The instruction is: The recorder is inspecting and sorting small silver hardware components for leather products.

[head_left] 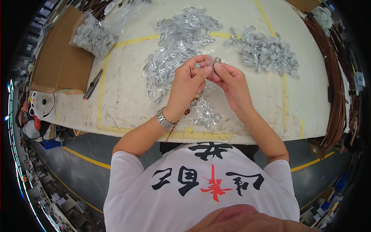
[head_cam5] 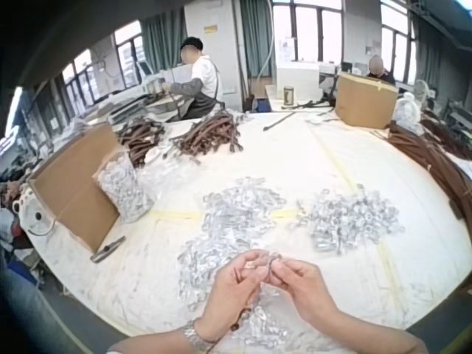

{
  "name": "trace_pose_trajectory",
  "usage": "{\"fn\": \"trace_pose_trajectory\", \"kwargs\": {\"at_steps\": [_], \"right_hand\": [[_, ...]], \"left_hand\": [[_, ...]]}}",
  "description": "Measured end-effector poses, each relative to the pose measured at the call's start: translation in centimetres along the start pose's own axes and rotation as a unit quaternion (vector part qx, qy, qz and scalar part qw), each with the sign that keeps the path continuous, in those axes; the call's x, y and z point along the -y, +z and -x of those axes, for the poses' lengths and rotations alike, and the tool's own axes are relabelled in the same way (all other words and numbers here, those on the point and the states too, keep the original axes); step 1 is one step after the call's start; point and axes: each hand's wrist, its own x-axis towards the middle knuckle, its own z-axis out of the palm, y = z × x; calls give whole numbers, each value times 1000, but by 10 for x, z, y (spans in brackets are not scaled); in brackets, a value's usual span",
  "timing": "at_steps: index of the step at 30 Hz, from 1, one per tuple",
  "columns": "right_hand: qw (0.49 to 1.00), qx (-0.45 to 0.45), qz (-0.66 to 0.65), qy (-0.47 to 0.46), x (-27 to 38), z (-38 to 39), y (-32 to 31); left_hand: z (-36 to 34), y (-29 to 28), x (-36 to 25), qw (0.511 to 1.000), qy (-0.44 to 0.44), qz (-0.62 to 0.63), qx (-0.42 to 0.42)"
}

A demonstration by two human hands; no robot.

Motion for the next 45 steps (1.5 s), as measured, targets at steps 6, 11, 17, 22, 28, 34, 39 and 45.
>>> {"fn": "trace_pose_trajectory", "kwargs": {"at_steps": [6,11,17,22,28,34,39,45], "right_hand": [[999,43,4,-1,13,-2,-3],[989,112,69,70,17,-4,-13],[963,152,219,40,18,-3,-10],[732,44,588,-341,4,5,3],[762,78,578,-284,2,7,2],[947,98,304,-39,31,4,-5],[948,133,289,-30,45,4,-1],[934,113,337,-44,38,-1,-14]], "left_hand": [[-15,-24,-18,996,-18,-5,82],[-20,-30,-19,994,-35,-41,93],[-19,-28,-8,989,-2,-140,55],[-17,-17,4,988,48,-144,9],[-16,-18,-4,975,93,-199,16],[-27,-51,-23,1000,-2,26,-15],[-32,-56,-17,986,-12,-137,92],[-15,-31,-28,956,111,-227,146]]}}
